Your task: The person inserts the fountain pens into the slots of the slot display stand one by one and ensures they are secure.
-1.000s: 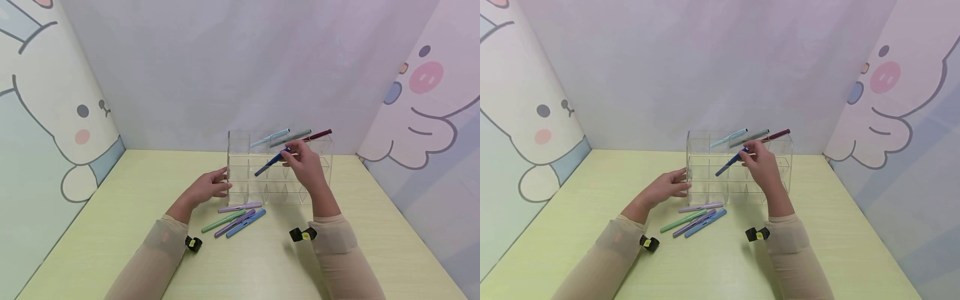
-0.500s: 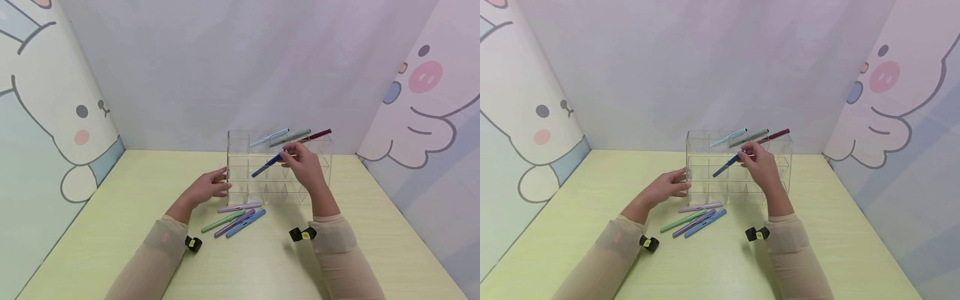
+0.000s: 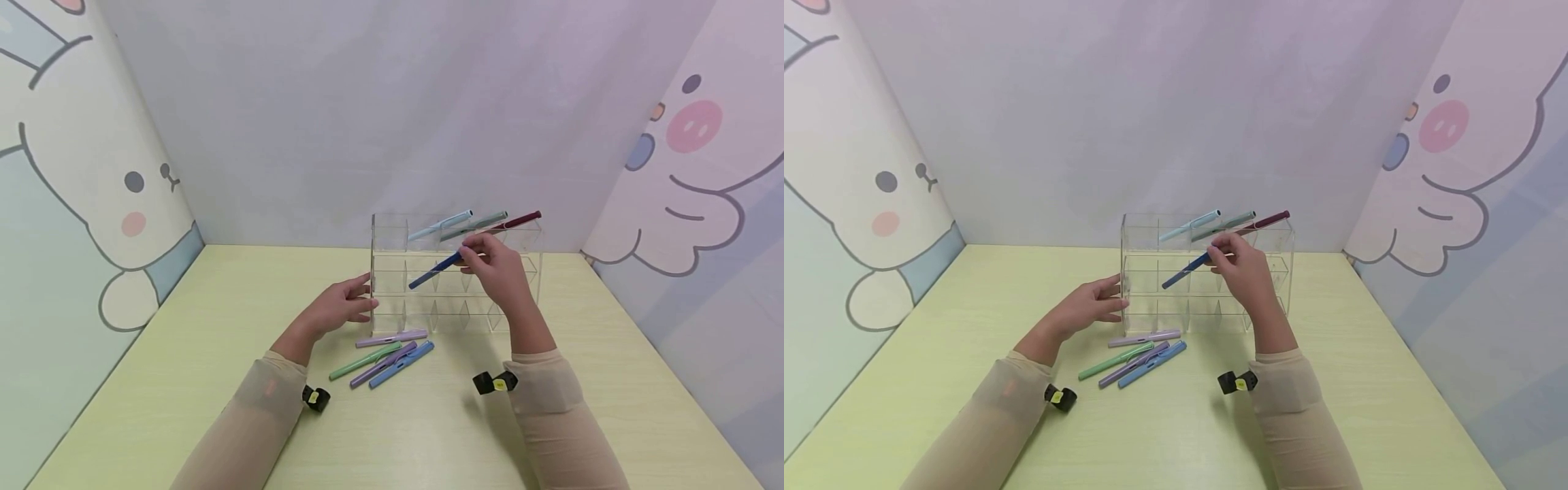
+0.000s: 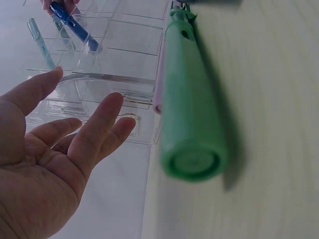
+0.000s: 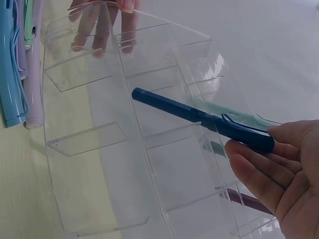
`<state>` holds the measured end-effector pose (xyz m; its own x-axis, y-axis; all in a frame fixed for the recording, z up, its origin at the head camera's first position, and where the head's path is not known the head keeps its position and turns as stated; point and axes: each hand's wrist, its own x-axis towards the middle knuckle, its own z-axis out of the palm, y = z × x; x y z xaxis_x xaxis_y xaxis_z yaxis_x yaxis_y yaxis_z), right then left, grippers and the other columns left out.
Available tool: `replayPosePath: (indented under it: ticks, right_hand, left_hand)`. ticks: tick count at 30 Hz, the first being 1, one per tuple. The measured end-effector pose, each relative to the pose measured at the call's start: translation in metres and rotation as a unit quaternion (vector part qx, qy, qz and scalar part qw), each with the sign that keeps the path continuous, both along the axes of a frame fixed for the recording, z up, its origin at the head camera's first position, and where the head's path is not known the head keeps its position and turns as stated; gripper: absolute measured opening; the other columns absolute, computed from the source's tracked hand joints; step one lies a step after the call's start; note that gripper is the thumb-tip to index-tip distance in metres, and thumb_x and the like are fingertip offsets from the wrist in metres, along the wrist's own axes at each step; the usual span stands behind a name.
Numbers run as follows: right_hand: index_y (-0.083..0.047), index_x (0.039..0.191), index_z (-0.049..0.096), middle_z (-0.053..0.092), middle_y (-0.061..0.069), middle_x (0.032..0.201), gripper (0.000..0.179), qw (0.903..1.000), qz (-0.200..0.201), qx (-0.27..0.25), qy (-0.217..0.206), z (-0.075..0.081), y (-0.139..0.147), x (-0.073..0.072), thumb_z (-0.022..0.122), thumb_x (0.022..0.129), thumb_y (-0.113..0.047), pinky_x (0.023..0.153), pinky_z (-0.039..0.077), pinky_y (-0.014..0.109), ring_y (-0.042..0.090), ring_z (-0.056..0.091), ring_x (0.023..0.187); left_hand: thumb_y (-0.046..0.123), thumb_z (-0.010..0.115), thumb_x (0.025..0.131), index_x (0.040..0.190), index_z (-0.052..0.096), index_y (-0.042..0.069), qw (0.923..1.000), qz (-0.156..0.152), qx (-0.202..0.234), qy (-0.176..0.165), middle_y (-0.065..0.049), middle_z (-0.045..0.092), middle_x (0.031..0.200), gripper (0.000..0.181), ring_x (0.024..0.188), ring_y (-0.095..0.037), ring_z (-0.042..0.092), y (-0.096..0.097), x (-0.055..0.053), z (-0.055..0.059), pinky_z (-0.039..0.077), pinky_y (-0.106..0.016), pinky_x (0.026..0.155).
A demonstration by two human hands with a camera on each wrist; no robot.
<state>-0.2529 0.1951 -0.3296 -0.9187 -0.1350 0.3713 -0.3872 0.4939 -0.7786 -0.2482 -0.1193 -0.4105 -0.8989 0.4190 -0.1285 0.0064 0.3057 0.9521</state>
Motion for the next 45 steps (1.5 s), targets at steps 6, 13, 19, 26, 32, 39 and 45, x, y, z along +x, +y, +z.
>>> replayPosePath:
  ticks: [6, 13, 19, 26, 32, 39, 45]
  right_hand:
    - [-0.003, 0.115, 0.061, 0.067, 0.015, 0.102, 0.028, 0.9999, 0.002, 0.005, -0.011, -0.003, 0.003, -0.001, 0.062, 0.098, -0.026, 0.076, 0.059, 0.024, 0.023, 0.074, 0.091]
    - [-0.003, 0.114, 0.061, 0.067, 0.016, 0.103, 0.031, 0.9998, 0.015, 0.003, -0.014, -0.005, 0.005, -0.004, 0.063, 0.097, -0.029, 0.076, 0.059, 0.023, 0.038, 0.071, 0.098]
    - [-0.005, 0.113, 0.061, 0.067, 0.014, 0.103, 0.027, 0.9996, 0.009, 0.018, -0.021, -0.004, 0.006, -0.003, 0.063, 0.097, -0.027, 0.077, 0.059, 0.025, 0.031, 0.072, 0.096]
    - [-0.007, 0.112, 0.062, 0.068, 0.012, 0.102, 0.024, 0.9986, 0.001, 0.044, -0.028, -0.002, 0.006, -0.002, 0.063, 0.097, -0.026, 0.078, 0.059, 0.026, 0.023, 0.073, 0.093]
    - [-0.007, 0.112, 0.061, 0.068, 0.012, 0.102, 0.024, 0.9988, 0.002, 0.04, -0.03, -0.002, 0.006, -0.002, 0.063, 0.097, -0.026, 0.077, 0.059, 0.025, 0.024, 0.073, 0.093]
    - [-0.007, 0.115, 0.06, 0.067, 0.012, 0.104, 0.028, 0.9986, 0.008, 0.042, -0.031, -0.003, 0.006, -0.003, 0.063, 0.097, -0.029, 0.079, 0.06, 0.027, 0.025, 0.073, 0.095]
    - [-0.01, 0.123, 0.058, 0.067, 0.009, 0.112, 0.041, 0.9977, -0.007, 0.066, -0.012, -0.002, 0.011, -0.001, 0.058, 0.098, -0.043, 0.085, 0.059, 0.039, 0.025, 0.072, 0.098]
  left_hand:
    - [0.042, 0.068, 0.092, 0.158, 0.022, 0.028, 1.0, 0.001, -0.002, -0.001, -0.009, 0.036, 0.157, 0.082, 0.113, -0.027, 0.066, 0.0, 0.0, 0.0, 0.053, -0.042, 0.098]
    - [0.043, 0.068, 0.091, 0.157, 0.024, 0.03, 0.9999, 0.009, -0.01, -0.004, -0.005, 0.037, 0.156, 0.081, 0.111, -0.025, 0.068, 0.0, 0.0, -0.001, 0.051, -0.043, 0.1]
    - [0.042, 0.068, 0.091, 0.157, 0.024, 0.029, 0.9999, 0.009, -0.011, 0.001, -0.006, 0.038, 0.156, 0.08, 0.11, -0.024, 0.068, 0.001, 0.0, -0.001, 0.052, -0.043, 0.099]
    - [0.04, 0.068, 0.092, 0.157, 0.023, 0.028, 0.9999, 0.01, -0.009, -0.001, -0.008, 0.038, 0.155, 0.08, 0.111, -0.026, 0.068, 0.001, 0.001, 0.0, 0.052, -0.042, 0.099]
    - [0.041, 0.068, 0.092, 0.157, 0.023, 0.029, 0.9999, 0.008, -0.008, -0.001, -0.007, 0.037, 0.156, 0.08, 0.112, -0.027, 0.067, 0.0, 0.001, 0.0, 0.051, -0.043, 0.1]
    - [0.04, 0.067, 0.093, 0.158, 0.021, 0.028, 1.0, 0.001, -0.003, 0.001, -0.009, 0.035, 0.158, 0.08, 0.112, -0.029, 0.067, -0.001, 0.001, 0.0, 0.05, -0.045, 0.101]
    - [0.042, 0.068, 0.092, 0.157, 0.022, 0.029, 1.0, 0.004, -0.004, 0.0, -0.007, 0.037, 0.156, 0.081, 0.111, -0.028, 0.067, 0.0, 0.002, 0.0, 0.052, -0.043, 0.099]
